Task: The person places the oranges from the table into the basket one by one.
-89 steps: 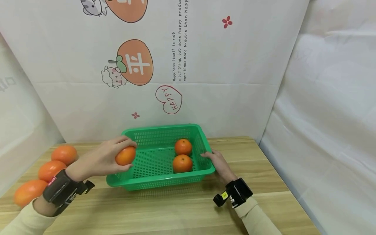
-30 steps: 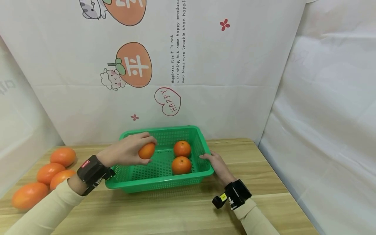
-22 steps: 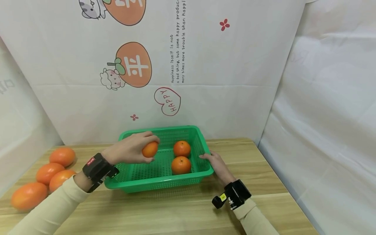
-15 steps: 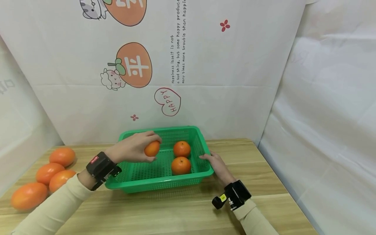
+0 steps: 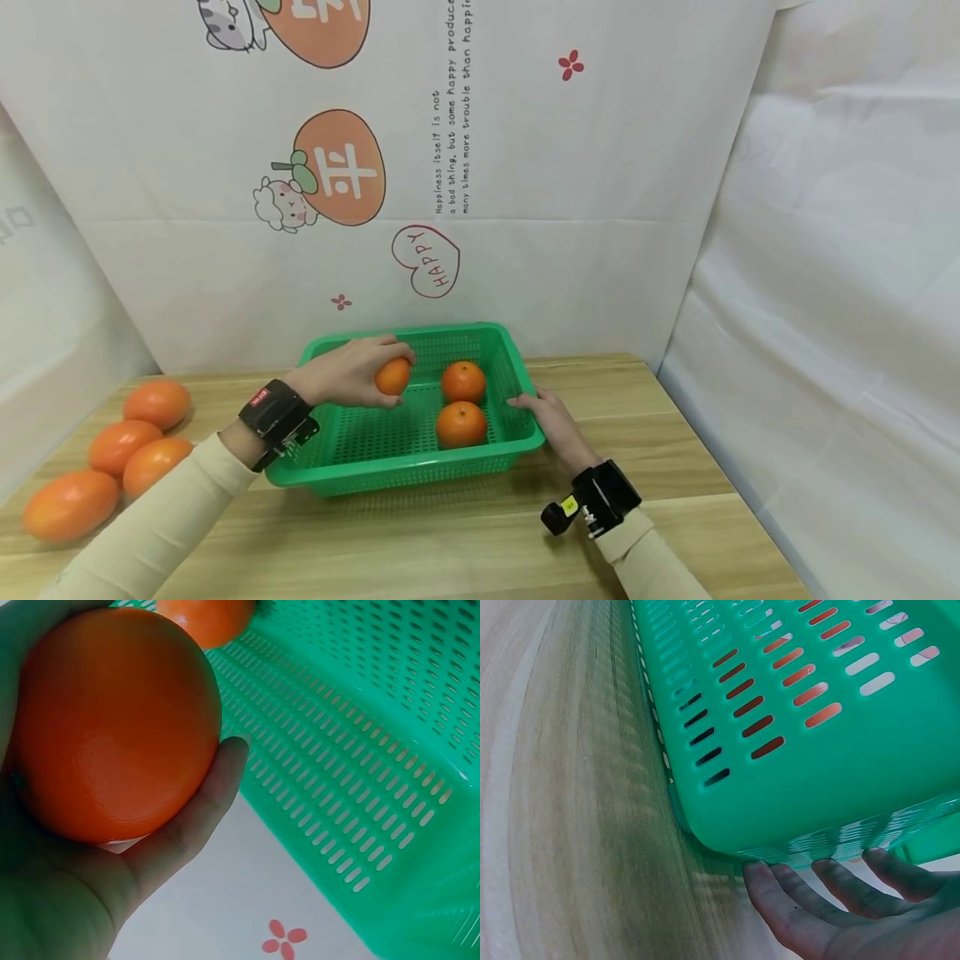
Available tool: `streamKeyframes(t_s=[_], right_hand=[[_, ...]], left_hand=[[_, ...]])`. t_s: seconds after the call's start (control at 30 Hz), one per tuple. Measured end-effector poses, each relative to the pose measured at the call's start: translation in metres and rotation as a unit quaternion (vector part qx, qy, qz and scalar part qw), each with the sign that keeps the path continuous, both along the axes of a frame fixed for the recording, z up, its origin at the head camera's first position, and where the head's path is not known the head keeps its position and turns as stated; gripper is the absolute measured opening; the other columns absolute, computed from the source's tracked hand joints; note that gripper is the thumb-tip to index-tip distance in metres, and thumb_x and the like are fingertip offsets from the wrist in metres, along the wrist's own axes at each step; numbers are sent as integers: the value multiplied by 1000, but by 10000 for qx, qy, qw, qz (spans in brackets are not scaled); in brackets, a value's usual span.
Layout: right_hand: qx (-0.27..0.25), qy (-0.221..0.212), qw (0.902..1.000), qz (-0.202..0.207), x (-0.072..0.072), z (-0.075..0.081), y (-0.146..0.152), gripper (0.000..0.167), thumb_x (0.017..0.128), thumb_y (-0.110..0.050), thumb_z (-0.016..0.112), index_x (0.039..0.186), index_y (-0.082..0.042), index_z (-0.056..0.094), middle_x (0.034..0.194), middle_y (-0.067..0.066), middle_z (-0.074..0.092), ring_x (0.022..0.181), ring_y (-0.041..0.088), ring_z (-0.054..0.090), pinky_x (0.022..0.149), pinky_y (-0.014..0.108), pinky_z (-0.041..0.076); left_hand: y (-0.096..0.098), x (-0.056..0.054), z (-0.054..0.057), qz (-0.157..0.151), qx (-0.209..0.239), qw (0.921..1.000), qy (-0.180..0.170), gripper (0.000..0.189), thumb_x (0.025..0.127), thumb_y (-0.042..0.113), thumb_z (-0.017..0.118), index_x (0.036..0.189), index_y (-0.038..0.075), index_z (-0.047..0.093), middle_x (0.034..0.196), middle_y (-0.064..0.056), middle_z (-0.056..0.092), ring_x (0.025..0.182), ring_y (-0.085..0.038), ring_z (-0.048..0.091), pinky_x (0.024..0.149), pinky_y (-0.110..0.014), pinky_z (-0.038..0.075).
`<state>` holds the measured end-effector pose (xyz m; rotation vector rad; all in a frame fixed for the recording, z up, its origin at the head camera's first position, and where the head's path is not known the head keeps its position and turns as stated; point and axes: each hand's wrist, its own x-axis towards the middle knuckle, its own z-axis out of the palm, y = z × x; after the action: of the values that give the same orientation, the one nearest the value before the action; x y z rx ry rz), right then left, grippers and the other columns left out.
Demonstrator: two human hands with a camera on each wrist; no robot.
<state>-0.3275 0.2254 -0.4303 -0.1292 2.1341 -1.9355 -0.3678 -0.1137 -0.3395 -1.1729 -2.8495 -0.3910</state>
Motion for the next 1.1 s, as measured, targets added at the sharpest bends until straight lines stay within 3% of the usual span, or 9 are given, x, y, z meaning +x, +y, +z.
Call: streamKeyframes(t_s=[0.23,0.63,0.87,1.1], right_hand=[[7,-19,10000,-9,0,0,1,67,105,-30,53,162,-3,33,149,31,53,113,23,71,91,34,60],[-6,-9,10000,80,0,0,0,66,105,-30,52,162,-3,34,149,30,54,112,21,71,91,33,60],[-2,17,9999,122,-2,0,0,67,105,-31,52,163,-4,32,151,30,52,115,23,69,92,33,60],[3,47,9999,120,-2,-1,1,66,105,-30,52,163,-4,33,152,30,51,116,23,69,93,33,59]], left_hand=[[6,-14,-5,57,-644,9979,-80,52,85,35,85,131,21,64,117,-2,61,88,-16,58,71,-27,50],[18,-31,-19,70,-768,9963,-372,50,87,30,84,132,19,64,127,-7,64,88,-18,58,74,-32,49],[27,-41,-27,90,-901,9944,-545,54,86,28,84,134,14,64,121,-6,65,90,-18,56,72,-31,48],[37,-43,-31,135,-1069,9911,-782,60,86,27,84,140,11,63,123,-6,66,94,-20,55,76,-33,48]])
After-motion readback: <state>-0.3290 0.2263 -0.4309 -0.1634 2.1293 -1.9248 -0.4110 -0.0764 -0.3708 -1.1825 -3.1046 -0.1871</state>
